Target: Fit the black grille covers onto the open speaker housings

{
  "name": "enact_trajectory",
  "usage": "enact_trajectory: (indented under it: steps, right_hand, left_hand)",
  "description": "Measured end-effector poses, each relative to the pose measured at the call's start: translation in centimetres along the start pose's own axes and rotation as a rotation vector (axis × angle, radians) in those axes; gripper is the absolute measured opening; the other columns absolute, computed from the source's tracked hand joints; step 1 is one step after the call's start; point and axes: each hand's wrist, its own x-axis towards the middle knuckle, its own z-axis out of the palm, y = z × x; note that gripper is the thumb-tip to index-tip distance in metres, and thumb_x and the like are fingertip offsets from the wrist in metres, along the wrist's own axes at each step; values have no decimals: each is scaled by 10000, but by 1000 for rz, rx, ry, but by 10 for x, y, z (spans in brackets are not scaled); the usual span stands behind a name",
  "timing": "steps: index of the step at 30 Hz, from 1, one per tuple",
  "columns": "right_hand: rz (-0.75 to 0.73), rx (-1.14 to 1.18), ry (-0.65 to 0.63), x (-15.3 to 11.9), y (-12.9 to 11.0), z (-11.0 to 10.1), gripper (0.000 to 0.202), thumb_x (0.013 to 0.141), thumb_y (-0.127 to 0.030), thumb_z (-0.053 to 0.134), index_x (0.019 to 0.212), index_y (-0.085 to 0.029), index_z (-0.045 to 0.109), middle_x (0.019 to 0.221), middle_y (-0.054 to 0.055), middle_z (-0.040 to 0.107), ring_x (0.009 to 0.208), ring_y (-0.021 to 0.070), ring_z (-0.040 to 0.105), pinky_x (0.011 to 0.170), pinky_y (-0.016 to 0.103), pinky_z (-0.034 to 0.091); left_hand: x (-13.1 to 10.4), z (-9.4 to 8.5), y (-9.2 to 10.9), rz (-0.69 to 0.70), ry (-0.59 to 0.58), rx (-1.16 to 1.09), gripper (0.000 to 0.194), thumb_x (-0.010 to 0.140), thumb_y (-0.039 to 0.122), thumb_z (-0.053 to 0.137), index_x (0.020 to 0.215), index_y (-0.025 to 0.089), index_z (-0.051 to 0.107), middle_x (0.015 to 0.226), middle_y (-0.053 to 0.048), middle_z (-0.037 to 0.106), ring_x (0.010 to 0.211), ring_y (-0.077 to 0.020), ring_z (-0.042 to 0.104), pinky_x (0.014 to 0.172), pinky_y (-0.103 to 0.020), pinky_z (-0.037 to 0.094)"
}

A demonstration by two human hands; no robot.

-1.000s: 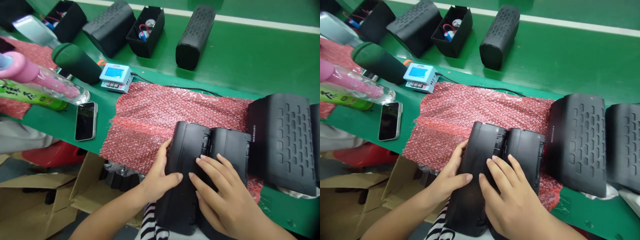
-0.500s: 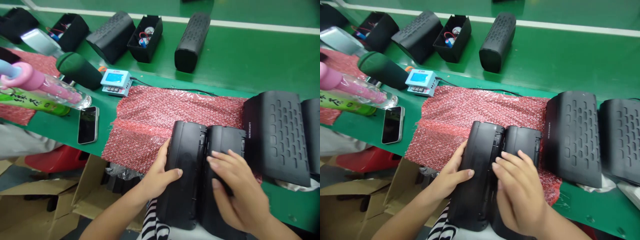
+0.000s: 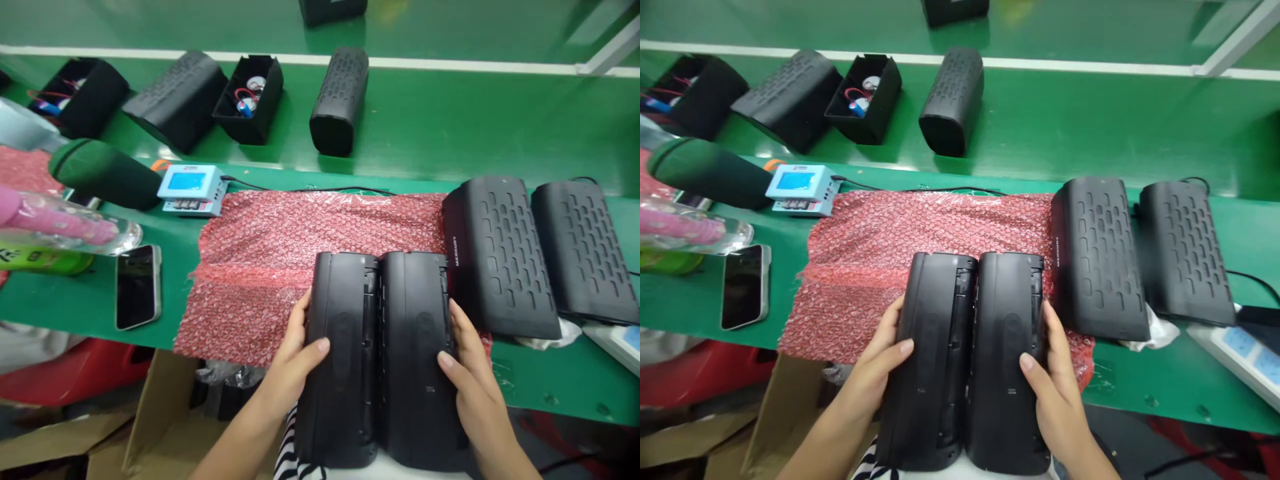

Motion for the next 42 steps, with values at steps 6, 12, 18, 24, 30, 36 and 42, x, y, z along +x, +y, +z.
enact_trajectory:
  steps: [6, 12, 18, 24, 30, 36, 42]
  right_hand:
    - [-22, 9, -45, 1, -4, 6, 583, 941, -357, 518, 1456, -385, 247, 1545, -66, 226, 1423, 172, 204, 1186, 318, 148]
    - [-24, 52, -25, 1, -4, 5, 548, 947, -362, 510, 1443, -389, 278, 1539, -71, 241, 1421, 170, 207, 1187, 324, 139]
    - [5, 176, -37, 1, -5, 6, 525, 944, -320, 514, 1421, -405, 312, 1515, -105, 299, 1404, 120, 248, 1147, 242, 233]
    - [-5, 350, -103, 4, -9, 5, 617, 896, -332, 572, 1445, -314, 290, 1503, -54, 341, 1399, 141, 273, 1082, 225, 356]
    - [6, 284, -118, 4, -13, 7, 686, 890, -352, 604, 1451, -315, 210, 1509, -5, 328, 1380, 148, 317, 1086, 248, 366]
    - [1, 190, -115, 5, -12, 7, 684, 894, -348, 590, 1446, -328, 186, 1520, 4, 295, 1388, 158, 299, 1109, 288, 348]
    - [13, 78, -86, 5, -13, 8, 722, 856, -365, 589, 1442, -298, 173, 1505, 59, 294, 1381, 239, 302, 1149, 450, 272]
  left_hand:
    - [-2, 2, -3, 66, -76, 66, 835, 754, 324, 711, 1444, 254, 246, 1431, -70, 448, 1272, -249, 466, 1021, -282, 417]
    - [-2, -2, -3, 91, -75, 164, 822, 783, 325, 696, 1453, 241, 227, 1463, -73, 415, 1289, -215, 455, 1038, -247, 397]
    - [1, -9, 0, 9, -139, 127, 876, 749, 355, 723, 1446, 257, 201, 1422, -78, 452, 1248, -228, 488, 976, -246, 445]
    - [0, -4, 5, -66, -95, 72, 910, 679, 351, 765, 1424, 291, 246, 1310, -69, 556, 1117, -247, 585, 867, -264, 510]
    - [-5, 11, 11, -72, 134, 154, 873, 605, 388, 796, 1367, 277, 385, 1347, -29, 535, 1189, -245, 532, 910, -219, 470]
    - [-4, 14, 11, -74, 140, 154, 868, 608, 403, 790, 1366, 283, 384, 1335, -31, 547, 1181, -241, 538, 881, -212, 478]
    - [-5, 9, 6, -47, 123, 195, 934, 645, 430, 761, 1431, 233, 296, 1391, -73, 496, 1241, -271, 492, 980, -283, 443]
